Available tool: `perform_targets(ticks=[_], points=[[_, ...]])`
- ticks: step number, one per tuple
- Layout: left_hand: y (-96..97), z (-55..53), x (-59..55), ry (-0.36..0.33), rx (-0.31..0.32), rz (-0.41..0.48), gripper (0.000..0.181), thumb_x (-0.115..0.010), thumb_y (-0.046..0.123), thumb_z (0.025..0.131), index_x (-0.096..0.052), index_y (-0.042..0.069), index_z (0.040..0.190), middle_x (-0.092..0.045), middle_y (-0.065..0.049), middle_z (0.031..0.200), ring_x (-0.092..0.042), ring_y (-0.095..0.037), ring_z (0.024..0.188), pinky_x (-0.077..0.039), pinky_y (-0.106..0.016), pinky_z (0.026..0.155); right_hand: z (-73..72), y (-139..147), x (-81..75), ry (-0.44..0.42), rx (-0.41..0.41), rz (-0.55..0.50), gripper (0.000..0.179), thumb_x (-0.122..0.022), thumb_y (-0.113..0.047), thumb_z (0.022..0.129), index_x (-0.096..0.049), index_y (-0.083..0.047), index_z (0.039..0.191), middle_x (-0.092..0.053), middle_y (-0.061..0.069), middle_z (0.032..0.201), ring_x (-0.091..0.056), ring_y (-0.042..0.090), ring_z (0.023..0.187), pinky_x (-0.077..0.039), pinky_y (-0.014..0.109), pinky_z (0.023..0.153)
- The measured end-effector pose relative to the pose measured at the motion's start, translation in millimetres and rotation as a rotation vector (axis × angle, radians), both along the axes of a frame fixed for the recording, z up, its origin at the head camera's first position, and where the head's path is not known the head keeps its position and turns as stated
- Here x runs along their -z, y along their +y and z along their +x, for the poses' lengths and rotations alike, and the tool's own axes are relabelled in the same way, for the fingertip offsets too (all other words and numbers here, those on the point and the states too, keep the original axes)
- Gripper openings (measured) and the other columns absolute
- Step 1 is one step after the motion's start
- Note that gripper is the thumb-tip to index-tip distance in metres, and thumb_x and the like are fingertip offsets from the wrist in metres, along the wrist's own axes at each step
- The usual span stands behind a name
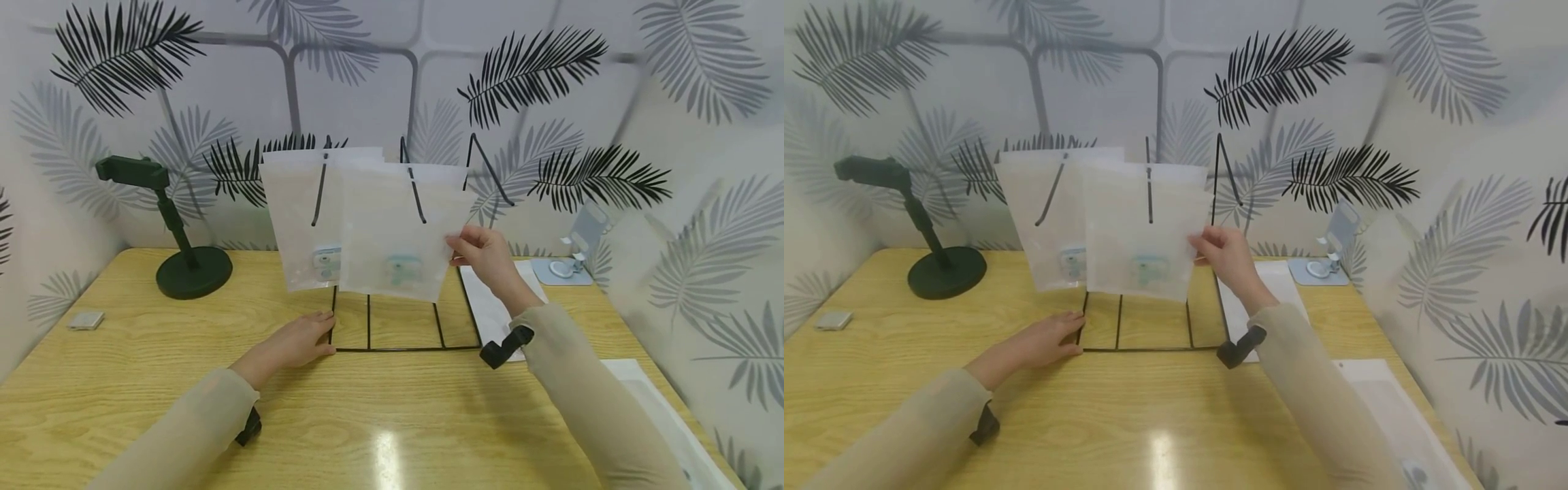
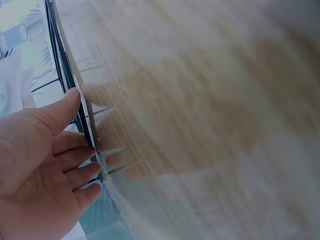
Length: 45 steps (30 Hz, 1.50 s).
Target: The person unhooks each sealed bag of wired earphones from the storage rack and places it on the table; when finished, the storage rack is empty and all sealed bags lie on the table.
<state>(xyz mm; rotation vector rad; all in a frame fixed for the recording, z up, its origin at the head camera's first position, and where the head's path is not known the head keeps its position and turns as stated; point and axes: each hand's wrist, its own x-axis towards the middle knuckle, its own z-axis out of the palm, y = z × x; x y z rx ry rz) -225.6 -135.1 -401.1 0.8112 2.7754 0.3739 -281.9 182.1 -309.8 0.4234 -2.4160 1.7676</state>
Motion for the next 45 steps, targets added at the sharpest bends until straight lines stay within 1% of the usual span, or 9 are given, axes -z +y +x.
perform_targets(ticks=[2,7,10,16,22,28,34,39,45], points=[[-0.3,0.0,0.4,0.0,0.0,0.002,0.058,-0.057,0.024,0.093,-0.037,-0.009,0.136,-0.032,-0.026,0.141,-0.027,-0.039,0.13,-0.025,-0.05,0.105,3.4,1,-1.4,-0.005,-0.003,0.001,0.021,-0.058,-0.011,0.092,-0.062,0.009,0.094,-0.063,0.005,0.078,-0.06,0.015,0.07,-0.055,0.032,0.07],[-0.3,0.1,0.9,0.011,0.006,0.009,0.058,-0.058,0.024,0.092,-0.038,-0.01,0.135,-0.033,-0.026,0.14,-0.028,-0.04,0.129,-0.026,-0.05,0.104,11.4,4,-2.9,0.006,-0.017,0.018,0.021,-0.059,-0.011,0.091,-0.061,0.009,0.085,-0.063,0.006,0.075,-0.061,0.015,0.068,-0.055,0.033,0.068],[-0.2,-0.5,2.3,0.018,0.008,0.006,0.058,-0.058,0.024,0.092,-0.038,-0.01,0.135,-0.033,-0.026,0.14,-0.029,-0.04,0.129,-0.026,-0.05,0.104,16.6,7,-3.1,0.023,-0.023,0.043,0.022,-0.06,-0.011,0.091,-0.06,0.009,0.081,-0.064,0.009,0.078,-0.062,0.016,0.069,-0.055,0.034,0.067],[-0.3,-1.9,4.7,0.026,0.009,-0.003,0.057,-0.058,0.023,0.092,-0.038,-0.01,0.135,-0.033,-0.025,0.14,-0.03,-0.039,0.128,-0.028,-0.049,0.104,30.4,13,-5.7,0.052,-0.039,0.081,0.021,-0.06,-0.012,0.091,-0.063,0.008,0.087,-0.062,0.015,0.08,-0.062,0.02,0.07,-0.056,0.033,0.067],[-1.0,-2.9,5.2,0.032,0.02,-0.005,0.057,-0.058,0.023,0.092,-0.039,-0.009,0.135,-0.033,-0.025,0.14,-0.031,-0.039,0.128,-0.028,-0.049,0.103,45.6,18,-8.6,0.018,-0.034,0.122,0.023,-0.06,-0.015,0.091,-0.064,0.007,0.094,-0.058,0.016,0.084,-0.063,0.02,0.07,-0.055,0.032,0.067],[-0.9,-2.8,4.7,0.029,0.018,-0.002,0.057,-0.058,0.024,0.092,-0.039,-0.009,0.135,-0.034,-0.025,0.14,-0.031,-0.039,0.128,-0.028,-0.049,0.103,58.4,22,-9.6,0.043,-0.056,0.121,0.022,-0.06,-0.014,0.091,-0.064,0.007,0.093,-0.059,0.017,0.082,-0.063,0.021,0.068,-0.056,0.034,0.065],[-0.3,-2.1,3.7,0.025,0.011,-0.001,0.057,-0.059,0.023,0.092,-0.039,-0.009,0.135,-0.034,-0.025,0.14,-0.031,-0.039,0.128,-0.028,-0.049,0.103,70.0,24,-11.3,0.07,-0.094,0.094,0.019,-0.059,-0.009,0.091,-0.065,0.01,0.093,-0.059,0.018,0.081,-0.063,0.019,0.066,-0.056,0.034,0.064],[0.0,-1.8,3.0,0.024,0.01,0.0,0.057,-0.059,0.023,0.092,-0.039,-0.009,0.135,-0.034,-0.025,0.14,-0.031,-0.039,0.128,-0.028,-0.049,0.103,78.3,26,-12.2,0.097,-0.103,0.09,0.016,-0.059,-0.006,0.09,-0.063,0.01,0.087,-0.06,0.016,0.079,-0.064,0.019,0.064,-0.056,0.035,0.063],[0.1,-1.2,2.6,0.022,0.013,0.001,0.057,-0.058,0.023,0.092,-0.039,-0.01,0.135,-0.034,-0.025,0.14,-0.031,-0.039,0.128,-0.028,-0.048,0.104,88.0,28,-14.9,0.092,-0.107,0.101,0.016,-0.06,-0.006,0.09,-0.064,0.009,0.09,-0.062,0.015,0.079,-0.064,0.02,0.063,-0.056,0.034,0.062]])
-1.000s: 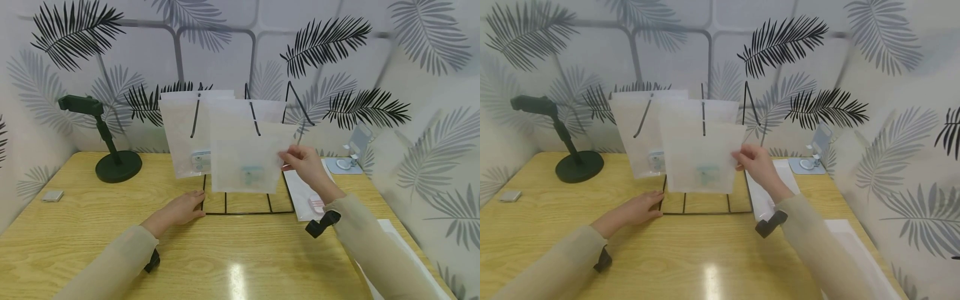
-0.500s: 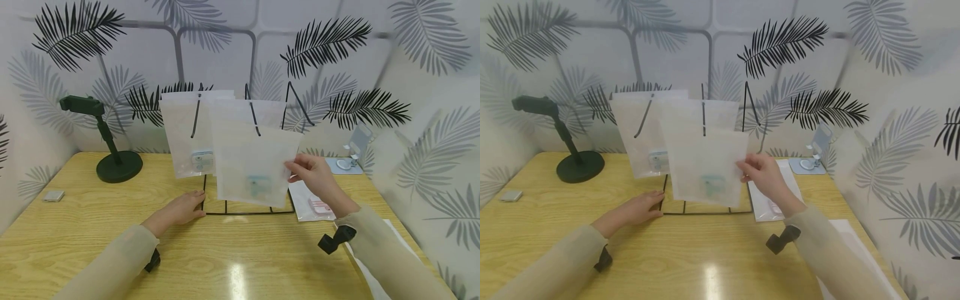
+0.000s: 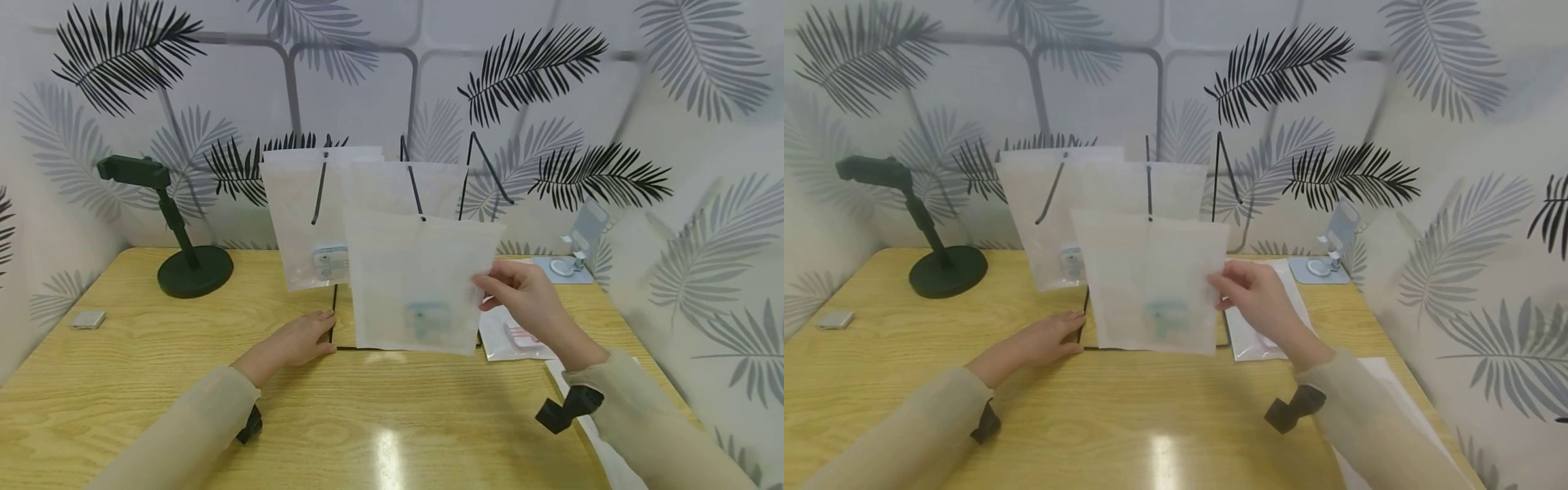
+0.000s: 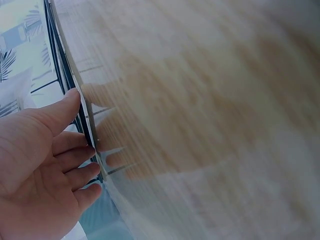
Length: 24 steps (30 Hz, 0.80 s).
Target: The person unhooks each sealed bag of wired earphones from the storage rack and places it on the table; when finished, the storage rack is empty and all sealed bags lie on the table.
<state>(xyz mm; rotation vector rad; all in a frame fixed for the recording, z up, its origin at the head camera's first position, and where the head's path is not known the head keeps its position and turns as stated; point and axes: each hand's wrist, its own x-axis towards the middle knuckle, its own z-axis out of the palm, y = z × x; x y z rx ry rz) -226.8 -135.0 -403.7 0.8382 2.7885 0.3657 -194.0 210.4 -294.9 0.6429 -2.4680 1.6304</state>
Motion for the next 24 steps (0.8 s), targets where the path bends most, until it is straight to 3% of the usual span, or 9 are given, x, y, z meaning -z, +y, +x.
perform_targets(ticks=[11,24], points=[[0.6,0.9,-2.0,0.012,0.008,-0.007,0.057,-0.059,0.022,0.092,-0.039,-0.011,0.134,-0.034,-0.026,0.139,-0.031,-0.04,0.128,-0.028,-0.049,0.104,13.8,7,-3.8,-0.006,0.013,0.046,0.016,-0.06,-0.005,0.09,-0.065,0.009,0.095,-0.065,0.015,0.081,-0.064,0.02,0.062,-0.056,0.033,0.06],[0.2,0.5,-1.8,0.009,0.005,-0.007,0.058,-0.058,0.022,0.092,-0.038,-0.01,0.135,-0.033,-0.026,0.14,-0.03,-0.039,0.129,-0.027,-0.049,0.104,28.6,20,-0.9,0.007,0.0,0.06,0.014,-0.059,-0.004,0.09,-0.064,0.009,0.091,-0.063,0.011,0.073,-0.064,0.02,0.06,-0.056,0.033,0.058]])
